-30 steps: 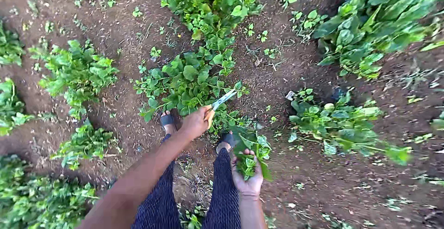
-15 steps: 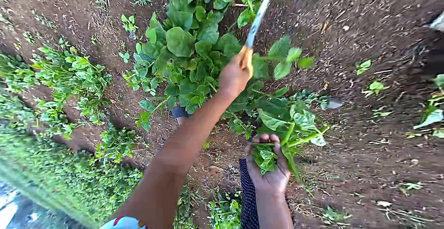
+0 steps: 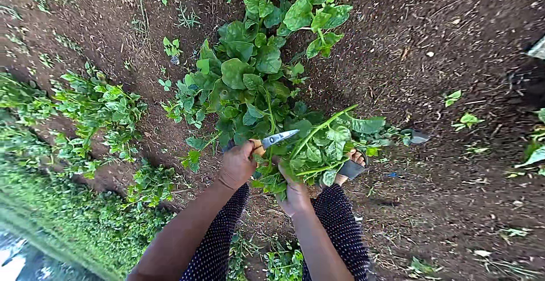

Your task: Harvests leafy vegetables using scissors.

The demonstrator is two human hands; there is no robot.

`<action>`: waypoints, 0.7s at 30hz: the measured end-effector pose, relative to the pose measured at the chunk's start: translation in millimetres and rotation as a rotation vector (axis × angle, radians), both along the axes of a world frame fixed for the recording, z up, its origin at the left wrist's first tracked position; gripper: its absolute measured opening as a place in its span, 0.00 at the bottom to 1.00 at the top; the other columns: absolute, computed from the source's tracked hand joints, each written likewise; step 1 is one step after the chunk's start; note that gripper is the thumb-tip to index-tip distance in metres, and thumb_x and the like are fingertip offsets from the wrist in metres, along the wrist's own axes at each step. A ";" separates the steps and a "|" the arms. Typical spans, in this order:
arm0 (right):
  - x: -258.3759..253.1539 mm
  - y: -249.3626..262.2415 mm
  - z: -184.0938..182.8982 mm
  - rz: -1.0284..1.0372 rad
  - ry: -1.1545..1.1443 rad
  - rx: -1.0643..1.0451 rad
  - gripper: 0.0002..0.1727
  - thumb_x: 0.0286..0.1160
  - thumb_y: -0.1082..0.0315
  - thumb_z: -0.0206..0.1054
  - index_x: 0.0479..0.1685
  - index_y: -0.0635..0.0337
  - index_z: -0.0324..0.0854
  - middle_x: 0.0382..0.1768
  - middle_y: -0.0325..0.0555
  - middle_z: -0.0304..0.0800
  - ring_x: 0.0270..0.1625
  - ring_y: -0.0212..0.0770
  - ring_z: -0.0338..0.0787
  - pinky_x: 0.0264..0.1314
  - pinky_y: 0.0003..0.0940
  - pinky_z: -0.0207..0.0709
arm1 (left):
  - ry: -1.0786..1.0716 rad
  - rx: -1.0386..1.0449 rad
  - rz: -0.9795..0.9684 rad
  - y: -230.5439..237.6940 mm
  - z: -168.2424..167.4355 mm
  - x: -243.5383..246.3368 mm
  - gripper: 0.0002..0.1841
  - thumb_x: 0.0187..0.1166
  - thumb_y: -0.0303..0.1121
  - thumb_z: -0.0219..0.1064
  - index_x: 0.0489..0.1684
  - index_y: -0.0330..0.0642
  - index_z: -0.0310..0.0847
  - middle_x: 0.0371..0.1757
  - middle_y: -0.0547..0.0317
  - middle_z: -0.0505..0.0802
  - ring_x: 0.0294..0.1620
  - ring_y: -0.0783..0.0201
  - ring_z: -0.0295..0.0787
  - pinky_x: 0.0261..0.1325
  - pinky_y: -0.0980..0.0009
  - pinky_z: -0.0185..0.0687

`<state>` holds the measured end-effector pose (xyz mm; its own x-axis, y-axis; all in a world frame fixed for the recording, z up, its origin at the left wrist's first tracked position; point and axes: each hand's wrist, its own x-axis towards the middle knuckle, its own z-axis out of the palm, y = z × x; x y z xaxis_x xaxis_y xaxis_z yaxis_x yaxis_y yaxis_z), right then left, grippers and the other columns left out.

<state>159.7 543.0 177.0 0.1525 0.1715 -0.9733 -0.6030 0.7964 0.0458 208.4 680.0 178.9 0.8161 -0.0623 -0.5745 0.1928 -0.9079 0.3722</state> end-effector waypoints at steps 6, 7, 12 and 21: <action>16.3 9.0 6.3 0.130 0.024 -0.080 0.15 0.76 0.88 0.58 0.56 0.64 0.73 0.41 0.41 0.88 0.43 0.29 0.90 0.48 0.25 0.87 | -0.070 -0.018 -0.092 7.1 -10.1 -12.8 0.15 0.55 0.17 0.75 0.43 0.28 0.90 0.37 0.40 0.96 0.39 0.42 0.97 0.45 0.44 0.91; 16.7 7.9 6.6 0.147 0.020 -0.069 0.15 0.75 0.87 0.59 0.56 0.64 0.74 0.41 0.41 0.89 0.43 0.28 0.90 0.48 0.25 0.87 | -0.035 0.005 -0.080 7.9 -6.5 -9.0 0.14 0.59 0.19 0.74 0.45 0.28 0.90 0.38 0.40 0.96 0.40 0.42 0.97 0.46 0.44 0.91; 7.3 1.3 3.8 0.204 -0.003 -0.060 0.17 0.74 0.88 0.61 0.60 0.67 0.73 0.44 0.43 0.88 0.46 0.27 0.89 0.51 0.24 0.86 | 0.510 0.052 0.017 25.1 19.0 74.0 0.26 0.82 0.29 0.66 0.79 0.31 0.72 0.66 0.39 0.90 0.64 0.46 0.91 0.70 0.48 0.84; 3.4 -1.9 9.7 0.204 -0.041 -0.059 0.17 0.71 0.89 0.63 0.56 0.68 0.75 0.43 0.41 0.89 0.46 0.25 0.90 0.53 0.21 0.85 | 1.242 0.384 -0.018 -7.9 -39.5 199.5 0.27 0.93 0.52 0.52 0.62 0.33 0.80 0.52 0.44 0.91 0.50 0.52 0.89 0.57 0.50 0.82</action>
<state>163.1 541.1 186.6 0.1597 0.1462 -0.9763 -0.7527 0.6579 -0.0246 407.9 672.1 139.4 -0.2706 0.2689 -0.9244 0.2058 -0.9219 -0.3284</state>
